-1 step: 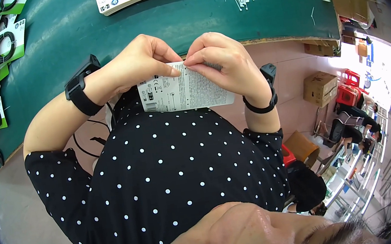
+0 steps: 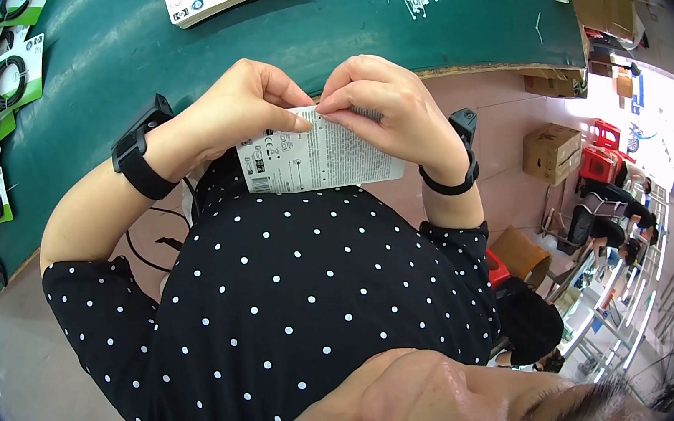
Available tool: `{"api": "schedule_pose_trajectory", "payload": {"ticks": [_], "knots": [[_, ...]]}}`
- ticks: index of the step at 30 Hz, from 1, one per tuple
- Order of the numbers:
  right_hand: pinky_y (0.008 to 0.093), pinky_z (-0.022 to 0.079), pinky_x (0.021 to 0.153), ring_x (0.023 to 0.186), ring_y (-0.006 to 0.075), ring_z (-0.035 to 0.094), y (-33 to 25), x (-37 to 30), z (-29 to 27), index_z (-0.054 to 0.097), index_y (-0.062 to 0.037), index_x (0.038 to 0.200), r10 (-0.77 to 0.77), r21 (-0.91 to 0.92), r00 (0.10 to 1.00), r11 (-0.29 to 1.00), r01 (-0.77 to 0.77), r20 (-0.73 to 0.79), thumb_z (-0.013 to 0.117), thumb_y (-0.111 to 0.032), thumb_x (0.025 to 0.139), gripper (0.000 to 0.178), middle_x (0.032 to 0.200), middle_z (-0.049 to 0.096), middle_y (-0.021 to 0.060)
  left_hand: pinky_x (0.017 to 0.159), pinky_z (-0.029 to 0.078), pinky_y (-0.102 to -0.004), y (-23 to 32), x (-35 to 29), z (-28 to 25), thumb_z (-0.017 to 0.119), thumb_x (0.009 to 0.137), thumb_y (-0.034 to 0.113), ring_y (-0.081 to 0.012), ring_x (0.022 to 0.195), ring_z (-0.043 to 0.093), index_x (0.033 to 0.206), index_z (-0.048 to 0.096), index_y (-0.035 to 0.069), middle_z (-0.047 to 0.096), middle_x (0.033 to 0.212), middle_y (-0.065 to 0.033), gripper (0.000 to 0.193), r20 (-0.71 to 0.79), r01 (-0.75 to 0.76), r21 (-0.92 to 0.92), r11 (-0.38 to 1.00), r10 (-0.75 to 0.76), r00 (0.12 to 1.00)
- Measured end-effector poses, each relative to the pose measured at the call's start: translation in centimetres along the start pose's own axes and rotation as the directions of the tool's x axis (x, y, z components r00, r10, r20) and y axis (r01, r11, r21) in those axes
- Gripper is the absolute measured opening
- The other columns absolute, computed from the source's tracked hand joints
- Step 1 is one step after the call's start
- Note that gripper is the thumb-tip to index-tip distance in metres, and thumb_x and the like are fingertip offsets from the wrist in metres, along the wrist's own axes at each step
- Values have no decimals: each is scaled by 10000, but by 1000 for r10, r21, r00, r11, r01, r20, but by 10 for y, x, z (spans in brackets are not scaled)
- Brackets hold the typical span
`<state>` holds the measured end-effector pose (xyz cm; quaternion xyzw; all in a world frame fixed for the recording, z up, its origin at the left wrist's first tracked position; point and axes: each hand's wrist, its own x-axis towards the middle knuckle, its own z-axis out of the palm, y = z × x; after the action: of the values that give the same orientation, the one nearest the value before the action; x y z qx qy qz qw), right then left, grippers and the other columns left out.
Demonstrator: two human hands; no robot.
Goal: The person secures a USB cable to a cardboard backing using a zip tie, sets it aside, and then repeats the process with a second cable and backing.
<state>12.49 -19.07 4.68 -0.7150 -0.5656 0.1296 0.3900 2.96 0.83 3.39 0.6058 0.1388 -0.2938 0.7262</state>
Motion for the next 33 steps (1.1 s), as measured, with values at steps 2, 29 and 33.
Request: {"api": "schedule_pose_trajectory", "payload": {"ticks": [2, 29, 33], "knots": [[321, 481, 612, 737, 207, 595, -1, 3, -3, 668, -65, 762, -14, -22, 1000, 1000, 14, 3, 736, -51, 730, 77, 819, 617, 24, 707, 550, -238, 2, 1, -1, 731, 782, -31, -125, 776, 682, 970, 682, -56, 714, 881, -120, 197, 3, -1, -18, 1000, 1, 1000], [309, 489, 633, 760, 214, 606, -10, 16, -10, 662, -35, 841, -1, 50, 998, 999, -2, 61, 740, 2, 724, 146, 872, 629, 64, 598, 496, -218, -9, -3, -4, 824, 751, 135, -78, 668, 628, 850, 710, -28, 694, 749, -70, 222, -91, -218, 45, 975, 222, 971], [310, 494, 633, 758, 218, 611, -7, 18, -11, 665, -29, 850, 0, 71, 998, 997, -5, 68, 738, 2, 728, 146, 879, 636, 69, 599, 497, -214, -9, -2, -6, 823, 753, 136, -78, 669, 628, 850, 709, -32, 695, 751, -72, 225, -97, -205, 34, 978, 207, 974]]}}
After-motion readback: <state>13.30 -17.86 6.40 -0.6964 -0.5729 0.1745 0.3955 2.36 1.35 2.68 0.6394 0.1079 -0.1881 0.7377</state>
